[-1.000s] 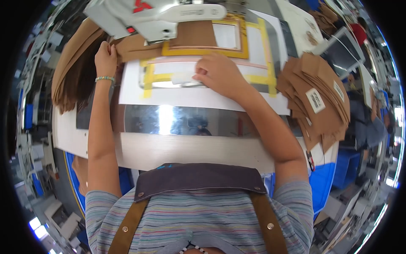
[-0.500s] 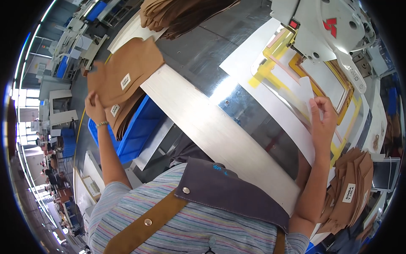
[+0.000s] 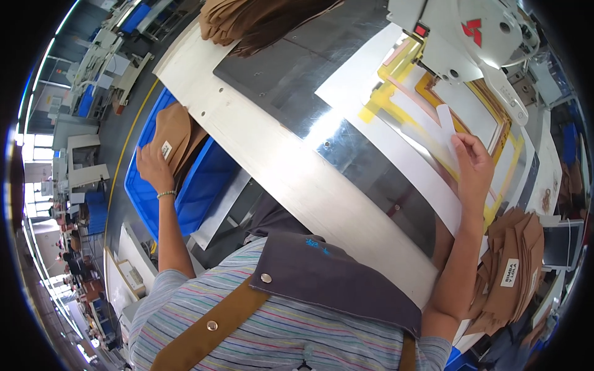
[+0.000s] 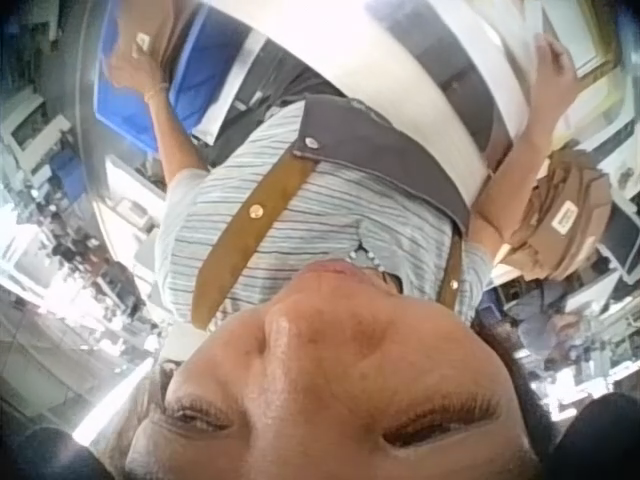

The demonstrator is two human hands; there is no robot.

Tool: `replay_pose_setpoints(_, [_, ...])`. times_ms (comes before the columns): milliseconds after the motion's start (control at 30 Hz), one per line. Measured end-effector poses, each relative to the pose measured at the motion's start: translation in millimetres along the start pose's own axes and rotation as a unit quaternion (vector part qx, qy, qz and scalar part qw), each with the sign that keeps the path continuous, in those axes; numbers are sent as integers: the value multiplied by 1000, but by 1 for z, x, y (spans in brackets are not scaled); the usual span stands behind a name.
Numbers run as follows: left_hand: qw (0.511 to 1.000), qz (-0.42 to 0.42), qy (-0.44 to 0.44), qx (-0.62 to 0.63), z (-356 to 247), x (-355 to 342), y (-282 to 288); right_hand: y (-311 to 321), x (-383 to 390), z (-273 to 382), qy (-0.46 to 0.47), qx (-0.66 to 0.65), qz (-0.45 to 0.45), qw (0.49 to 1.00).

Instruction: Sewing labels onto brown fabric pieces using an industrial sewing machine.

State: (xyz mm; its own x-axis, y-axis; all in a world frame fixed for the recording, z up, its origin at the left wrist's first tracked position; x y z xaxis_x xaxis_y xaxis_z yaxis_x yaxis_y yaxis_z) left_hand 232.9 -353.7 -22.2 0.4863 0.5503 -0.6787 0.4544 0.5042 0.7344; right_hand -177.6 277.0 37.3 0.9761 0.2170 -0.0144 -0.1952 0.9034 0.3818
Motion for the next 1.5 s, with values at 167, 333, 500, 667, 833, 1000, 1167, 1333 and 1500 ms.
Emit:
replay_pose_setpoints(167, [966,178,-185,-17,-59,-22,-38,15,-2,23,130,41,-69,988])
replay_pose_setpoints(333, [957,223,-164,-82,-68,-35,-71,87,-5,-1,58,-86,-179,978])
replay_pose_setpoints(500, [975,144,-160,59,-25,-70,-74,82,-24,18,-34,66,-88,993])
replay_pose_setpoints(667, [900,-64,-185,389,-218,-151,-6,66,-59,49,63,122,-27,990])
replay_pose_setpoints(833, [753,203,-391,489,-416,-112,12,34,-102,13,63,138,26,988])
replay_pose_setpoints(1000, [698,224,-573,367,-515,-64,32,17,-109,-2,37,167,29,985])
replay_pose_setpoints(1167, [672,213,-614,356,-546,-56,11,0,-109,6,-6,161,52,986])
replay_pose_setpoints(1333, [670,223,-609,361,-558,-51,6,-6,-112,11,9,179,49,983])
replay_pose_setpoints(1500, [675,216,-602,367,-559,-49,8,29,-123,1,-2,198,90,976])
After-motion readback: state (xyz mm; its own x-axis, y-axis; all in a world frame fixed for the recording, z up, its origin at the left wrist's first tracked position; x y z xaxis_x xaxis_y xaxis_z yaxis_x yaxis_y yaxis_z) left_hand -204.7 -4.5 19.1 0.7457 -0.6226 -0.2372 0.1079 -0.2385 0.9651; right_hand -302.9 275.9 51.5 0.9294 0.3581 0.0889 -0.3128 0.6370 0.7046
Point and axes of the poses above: each hand's wrist, its own x-axis away from the middle knuckle, its own y-axis out of the back of the hand, z = x × y, the point moved 2 cm from there along -x, towards the middle knuckle, and after that the axes turned 3 degrees about -y, right-handed, at the moved point
